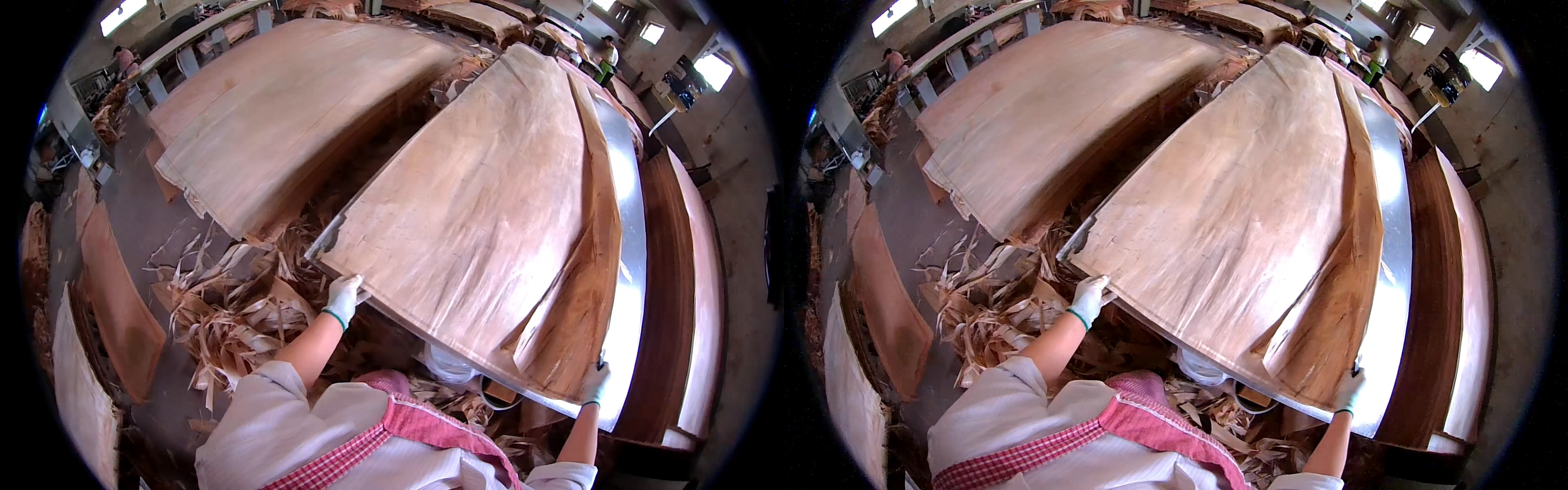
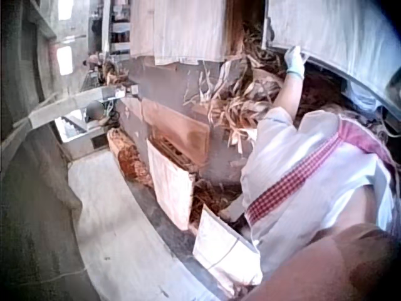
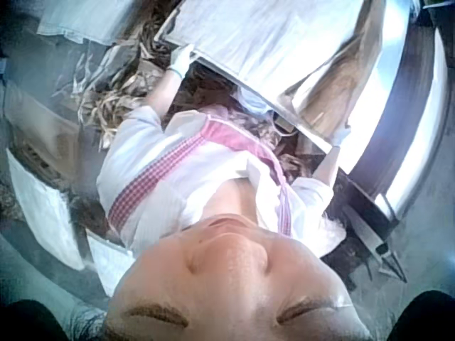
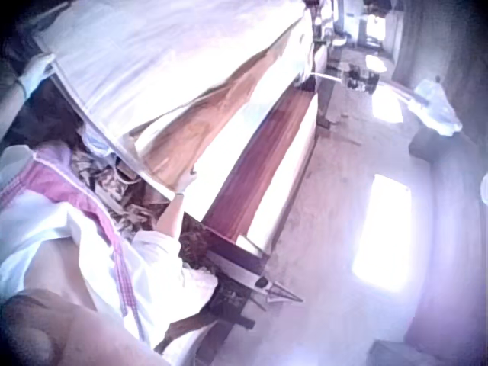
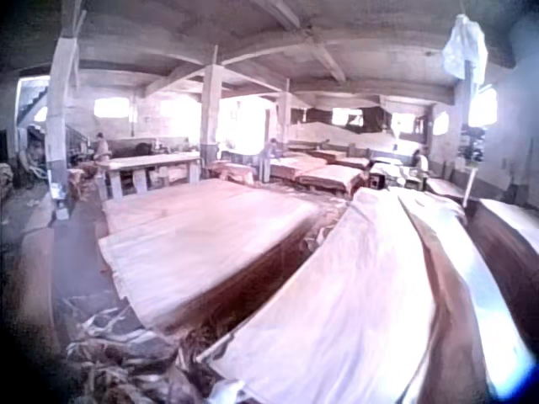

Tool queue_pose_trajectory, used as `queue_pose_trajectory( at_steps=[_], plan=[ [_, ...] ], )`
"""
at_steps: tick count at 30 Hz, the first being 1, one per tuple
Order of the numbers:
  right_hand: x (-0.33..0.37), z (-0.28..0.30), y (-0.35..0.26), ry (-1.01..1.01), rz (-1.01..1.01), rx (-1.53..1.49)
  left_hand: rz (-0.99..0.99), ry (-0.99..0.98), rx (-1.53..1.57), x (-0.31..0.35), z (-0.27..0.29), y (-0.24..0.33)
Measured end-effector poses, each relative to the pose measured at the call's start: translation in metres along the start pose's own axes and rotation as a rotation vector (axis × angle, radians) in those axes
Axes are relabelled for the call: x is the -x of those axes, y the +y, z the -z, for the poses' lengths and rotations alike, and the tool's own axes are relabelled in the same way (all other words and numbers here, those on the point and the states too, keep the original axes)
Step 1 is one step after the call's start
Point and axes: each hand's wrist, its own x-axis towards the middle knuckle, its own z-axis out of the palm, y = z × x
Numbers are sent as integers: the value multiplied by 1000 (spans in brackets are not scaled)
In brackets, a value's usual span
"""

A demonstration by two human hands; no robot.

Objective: The person uses a hand tool to peel thin wood veneer sheets from a large board. They repeatedly lift and remove veneer layers, placing them on a pile on the floor. The person also flips the board over to continue peeling from the other side.

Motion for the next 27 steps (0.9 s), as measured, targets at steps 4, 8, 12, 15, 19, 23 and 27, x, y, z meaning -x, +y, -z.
queue_pose_trajectory(
  at_steps=[4,8,12,15,19,23,27],
  plan=[
    [4,-3,-7,-45,-11,107,-43,70,-81,0,4,0],
    [6,-7,5,-10,-34,97,-54,107,-128,-8,6,-1],
    [5,-23,31,7,-116,127,-80,208,-184,-4,-5,-1],
    [11,-28,28,0,-134,111,-121,220,-151,-9,0,-6],
    [13,-41,36,2,-134,55,-88,347,-235,-10,-6,3],
    [5,-54,56,5,-66,14,-146,362,-270,-13,-13,3],
    [-6,-30,88,-79,-131,39,-181,401,-285,-11,-29,2]
  ],
)
